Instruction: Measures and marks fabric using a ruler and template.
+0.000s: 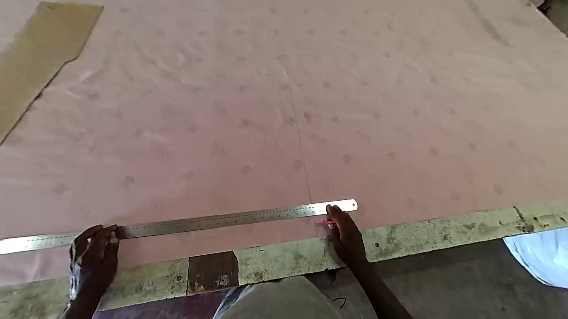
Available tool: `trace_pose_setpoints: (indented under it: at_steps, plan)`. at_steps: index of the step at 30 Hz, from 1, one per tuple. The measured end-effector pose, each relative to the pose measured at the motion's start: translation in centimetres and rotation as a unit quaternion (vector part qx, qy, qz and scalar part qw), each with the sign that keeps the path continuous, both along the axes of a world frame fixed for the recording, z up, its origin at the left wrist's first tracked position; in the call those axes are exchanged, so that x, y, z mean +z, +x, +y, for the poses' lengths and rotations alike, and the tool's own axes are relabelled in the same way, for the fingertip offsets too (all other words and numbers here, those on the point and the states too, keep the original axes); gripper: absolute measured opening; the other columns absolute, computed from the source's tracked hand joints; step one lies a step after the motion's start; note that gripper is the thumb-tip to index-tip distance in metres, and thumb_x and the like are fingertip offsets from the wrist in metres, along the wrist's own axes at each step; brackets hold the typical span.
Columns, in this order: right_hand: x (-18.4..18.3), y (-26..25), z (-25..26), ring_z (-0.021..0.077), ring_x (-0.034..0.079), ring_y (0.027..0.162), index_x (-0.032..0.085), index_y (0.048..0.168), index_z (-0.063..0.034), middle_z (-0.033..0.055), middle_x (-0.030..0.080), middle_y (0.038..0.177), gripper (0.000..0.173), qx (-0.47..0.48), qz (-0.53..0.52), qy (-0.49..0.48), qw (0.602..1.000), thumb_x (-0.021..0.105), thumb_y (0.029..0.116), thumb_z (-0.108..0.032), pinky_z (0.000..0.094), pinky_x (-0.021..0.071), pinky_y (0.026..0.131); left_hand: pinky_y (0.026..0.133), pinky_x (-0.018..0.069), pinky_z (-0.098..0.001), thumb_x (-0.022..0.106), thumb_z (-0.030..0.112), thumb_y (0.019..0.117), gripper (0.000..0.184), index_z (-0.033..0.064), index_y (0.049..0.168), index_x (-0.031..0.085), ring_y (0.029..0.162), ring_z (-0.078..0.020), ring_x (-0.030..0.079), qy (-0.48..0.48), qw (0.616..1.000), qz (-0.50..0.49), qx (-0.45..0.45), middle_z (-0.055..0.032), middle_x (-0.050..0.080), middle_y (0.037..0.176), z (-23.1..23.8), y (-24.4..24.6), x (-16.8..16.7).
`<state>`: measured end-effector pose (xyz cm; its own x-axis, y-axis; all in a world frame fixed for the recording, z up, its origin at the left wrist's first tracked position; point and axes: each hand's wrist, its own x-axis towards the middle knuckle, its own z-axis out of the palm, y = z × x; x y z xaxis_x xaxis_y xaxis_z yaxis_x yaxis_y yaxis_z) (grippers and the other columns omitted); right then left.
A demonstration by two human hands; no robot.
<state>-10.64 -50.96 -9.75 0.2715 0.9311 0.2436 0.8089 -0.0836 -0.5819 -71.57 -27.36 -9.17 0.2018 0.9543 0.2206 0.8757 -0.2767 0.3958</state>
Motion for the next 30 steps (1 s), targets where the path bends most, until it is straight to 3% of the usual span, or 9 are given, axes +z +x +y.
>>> trace_pose_setpoints:
  at_steps: [7,14,25,30]
  plan:
    - [0.34,-0.24,0.08,0.0136,0.046,0.143,0.054,0.147,-0.0158,-0.0015,0.055,0.151,0.044,-0.001,-0.002,-0.01,1.0,0.047,0.1046,-0.02,0.04,0.0378,0.12,0.12,0.0275,-0.057,0.035,0.04,0.1061,0.053,0.0065,0.139,0.06,0.144,-0.0417,0.04,0.007,1.0,0.006,0.001,-0.0227,0.048,0.15,-0.01,-0.24,-0.19]
    - [0.04,-0.15,0.08,0.0127,0.042,0.146,0.051,0.151,-0.0178,-0.0027,0.053,0.153,0.046,0.011,-0.019,-0.019,1.0,0.045,0.1057,-0.022,0.0424,0.0315,0.124,0.12,0.0297,-0.0569,0.036,0.037,0.106,0.051,0.0054,0.138,0.06,0.144,-0.0416,0.04,0.007,1.0,-0.005,0.004,-0.0246,0.047,0.15,0.04,-0.1,-0.2]
    - [-0.12,-0.28,0.23,0.0143,0.044,0.145,0.048,0.153,-0.017,-0.0007,0.055,0.151,0.047,0.018,-0.036,-0.011,0.999,0.044,0.1056,-0.022,0.0418,0.0324,0.123,0.119,0.0301,-0.0569,0.035,0.036,0.1068,0.05,0.0056,0.138,0.061,0.144,-0.0416,0.04,0.018,1.0,-0.015,0.005,-0.0248,0.047,0.15,0.04,-0.16,-0.47]
    - [0.35,-0.42,0.45,0.0151,0.044,0.145,0.056,0.144,-0.0137,-0.0011,0.053,0.153,0.041,0.022,-0.039,-0.003,0.999,0.046,0.1054,-0.02,0.0414,0.0353,0.121,0.118,0.032,-0.0588,0.037,0.031,0.1071,0.048,0.0032,0.137,0.061,0.143,-0.0434,0.041,0.02,1.0,-0.013,-0.006,-0.0265,0.047,0.149,0.04,-0.12,-0.14]
